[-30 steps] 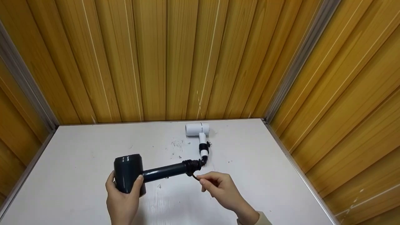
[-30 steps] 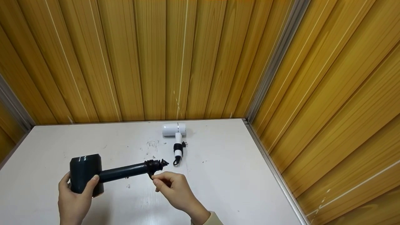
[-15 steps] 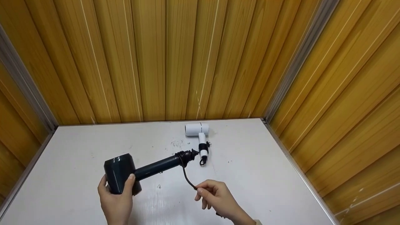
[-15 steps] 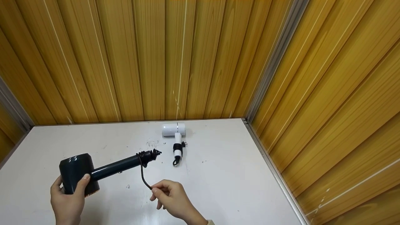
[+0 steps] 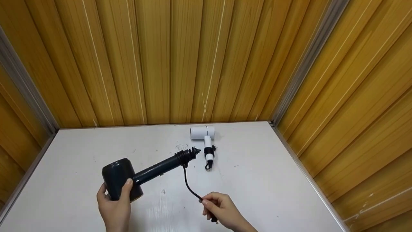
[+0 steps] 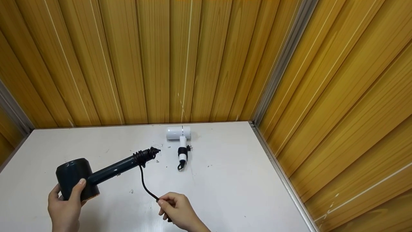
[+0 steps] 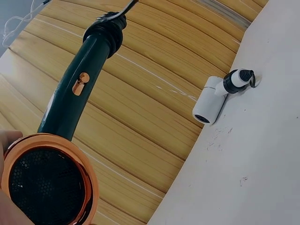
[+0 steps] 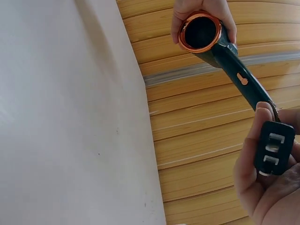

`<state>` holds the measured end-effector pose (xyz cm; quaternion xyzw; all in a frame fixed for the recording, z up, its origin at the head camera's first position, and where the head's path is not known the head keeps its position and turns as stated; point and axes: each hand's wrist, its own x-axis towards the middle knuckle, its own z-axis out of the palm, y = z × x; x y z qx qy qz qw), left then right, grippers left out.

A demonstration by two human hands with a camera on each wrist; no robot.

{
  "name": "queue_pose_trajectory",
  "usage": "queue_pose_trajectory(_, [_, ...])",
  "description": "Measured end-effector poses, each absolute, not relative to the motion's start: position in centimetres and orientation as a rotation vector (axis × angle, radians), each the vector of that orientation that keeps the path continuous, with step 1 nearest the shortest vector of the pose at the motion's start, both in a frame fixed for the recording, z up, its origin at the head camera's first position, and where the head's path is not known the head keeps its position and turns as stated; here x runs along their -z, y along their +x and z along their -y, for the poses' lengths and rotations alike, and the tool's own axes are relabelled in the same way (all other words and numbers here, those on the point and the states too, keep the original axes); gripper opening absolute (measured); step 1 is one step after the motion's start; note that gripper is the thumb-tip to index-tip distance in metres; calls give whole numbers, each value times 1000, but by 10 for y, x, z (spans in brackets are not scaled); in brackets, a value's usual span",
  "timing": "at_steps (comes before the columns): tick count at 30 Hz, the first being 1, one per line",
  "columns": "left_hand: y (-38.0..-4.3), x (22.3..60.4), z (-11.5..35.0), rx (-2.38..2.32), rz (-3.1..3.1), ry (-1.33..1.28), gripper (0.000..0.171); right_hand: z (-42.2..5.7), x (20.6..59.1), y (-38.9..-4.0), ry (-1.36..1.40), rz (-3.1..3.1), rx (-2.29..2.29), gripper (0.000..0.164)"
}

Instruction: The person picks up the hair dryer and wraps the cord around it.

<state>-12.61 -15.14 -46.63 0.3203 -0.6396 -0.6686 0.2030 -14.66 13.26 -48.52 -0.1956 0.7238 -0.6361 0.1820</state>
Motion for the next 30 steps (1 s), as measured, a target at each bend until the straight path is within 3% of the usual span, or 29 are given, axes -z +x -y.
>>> queue_pose_trajectory(12, [-124,464,146,1949,1820,904,98,-129,518,-161,-587,-1975,1763,24])
queue_pose_trajectory(30, [-120,461,142,2071,1918,823,102,-133,529,-190,-597,-2250,1558,26])
